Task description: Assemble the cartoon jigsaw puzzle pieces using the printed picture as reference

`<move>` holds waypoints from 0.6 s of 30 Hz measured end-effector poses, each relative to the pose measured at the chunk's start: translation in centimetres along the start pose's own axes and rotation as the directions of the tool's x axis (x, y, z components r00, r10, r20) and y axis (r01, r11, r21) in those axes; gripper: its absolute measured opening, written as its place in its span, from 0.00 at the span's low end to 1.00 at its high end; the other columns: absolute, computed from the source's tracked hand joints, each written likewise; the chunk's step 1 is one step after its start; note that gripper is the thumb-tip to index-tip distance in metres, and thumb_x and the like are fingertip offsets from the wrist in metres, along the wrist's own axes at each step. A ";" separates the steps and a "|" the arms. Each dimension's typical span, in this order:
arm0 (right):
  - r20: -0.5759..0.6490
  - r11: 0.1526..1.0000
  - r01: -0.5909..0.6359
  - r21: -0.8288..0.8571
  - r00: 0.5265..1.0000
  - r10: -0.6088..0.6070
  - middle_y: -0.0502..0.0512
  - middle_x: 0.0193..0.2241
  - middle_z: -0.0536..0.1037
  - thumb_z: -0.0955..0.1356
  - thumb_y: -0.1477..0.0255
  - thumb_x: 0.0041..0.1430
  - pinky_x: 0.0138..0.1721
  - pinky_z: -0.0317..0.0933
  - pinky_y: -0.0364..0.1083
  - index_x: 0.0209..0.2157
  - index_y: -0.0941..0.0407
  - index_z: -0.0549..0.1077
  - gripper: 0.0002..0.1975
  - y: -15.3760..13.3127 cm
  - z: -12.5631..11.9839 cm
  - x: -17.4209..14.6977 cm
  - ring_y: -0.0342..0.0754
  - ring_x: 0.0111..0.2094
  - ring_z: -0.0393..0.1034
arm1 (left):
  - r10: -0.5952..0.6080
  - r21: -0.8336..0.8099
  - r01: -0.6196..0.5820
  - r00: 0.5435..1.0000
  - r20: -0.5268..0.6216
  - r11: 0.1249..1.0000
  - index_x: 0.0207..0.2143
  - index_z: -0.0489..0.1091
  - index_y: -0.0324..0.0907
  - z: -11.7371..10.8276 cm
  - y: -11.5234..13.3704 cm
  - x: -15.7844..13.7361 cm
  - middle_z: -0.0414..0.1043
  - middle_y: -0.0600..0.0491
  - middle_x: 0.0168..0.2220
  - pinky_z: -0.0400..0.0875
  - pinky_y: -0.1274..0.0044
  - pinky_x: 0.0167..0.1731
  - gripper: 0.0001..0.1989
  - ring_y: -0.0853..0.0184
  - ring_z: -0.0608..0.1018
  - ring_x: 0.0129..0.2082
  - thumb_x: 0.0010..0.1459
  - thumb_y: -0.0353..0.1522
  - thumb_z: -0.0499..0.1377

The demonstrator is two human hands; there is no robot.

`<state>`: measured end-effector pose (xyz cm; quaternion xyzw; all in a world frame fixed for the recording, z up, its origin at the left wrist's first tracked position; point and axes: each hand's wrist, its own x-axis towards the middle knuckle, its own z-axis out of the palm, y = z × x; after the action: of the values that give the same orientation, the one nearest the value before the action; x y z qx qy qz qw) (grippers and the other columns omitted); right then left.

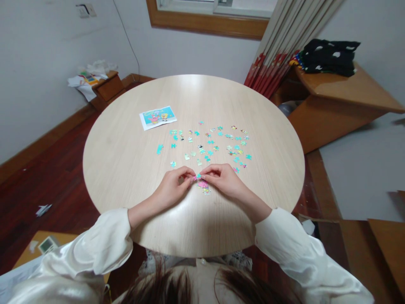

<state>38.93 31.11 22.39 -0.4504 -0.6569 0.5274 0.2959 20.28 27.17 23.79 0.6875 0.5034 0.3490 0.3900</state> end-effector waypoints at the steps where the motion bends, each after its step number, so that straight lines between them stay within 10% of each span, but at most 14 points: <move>1: -0.001 1.000 0.002 -0.028 1.000 -0.002 0.52 0.24 0.75 0.70 0.68 0.50 0.27 0.56 0.43 0.29 0.59 0.78 0.08 0.0 0.0 -0.1 0.42 0.25 0.64 | -0.006 0.004 0.006 1.000 0.000 1.000 0.32 0.71 0.39 -0.1 -0.1 0.0 0.74 0.53 0.29 0.67 0.75 0.34 0.05 0.68 0.75 0.30 0.58 0.30 0.55; 10: 0.031 0.943 0.137 -0.304 0.990 -0.134 0.51 0.26 0.77 0.68 0.77 0.55 0.31 0.58 0.43 0.29 0.57 0.77 0.05 -0.8 0.6 -0.7 0.43 0.27 0.66 | -0.109 0.073 0.108 0.994 0.017 0.991 0.32 0.73 0.38 -3.4 -2.4 -0.2 0.77 0.49 0.31 0.69 0.74 0.35 0.07 0.66 0.76 0.31 0.57 0.32 0.57; 18: 0.186 0.720 0.303 -0.624 0.953 -0.240 0.59 0.37 0.77 0.71 0.71 0.57 0.45 0.59 0.50 0.41 0.59 0.77 0.10 -1.4 3.5 -1.3 0.51 0.41 0.66 | -0.117 0.238 0.117 0.993 -0.011 0.964 0.32 0.75 0.40 -4.7 -3.7 -1.4 0.77 0.50 0.29 0.68 0.73 0.34 0.08 0.65 0.76 0.30 0.57 0.34 0.58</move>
<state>36.07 28.35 22.86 -0.3984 -0.8696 0.2398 0.1661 14.29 27.36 22.55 0.6991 0.5806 0.2611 0.3255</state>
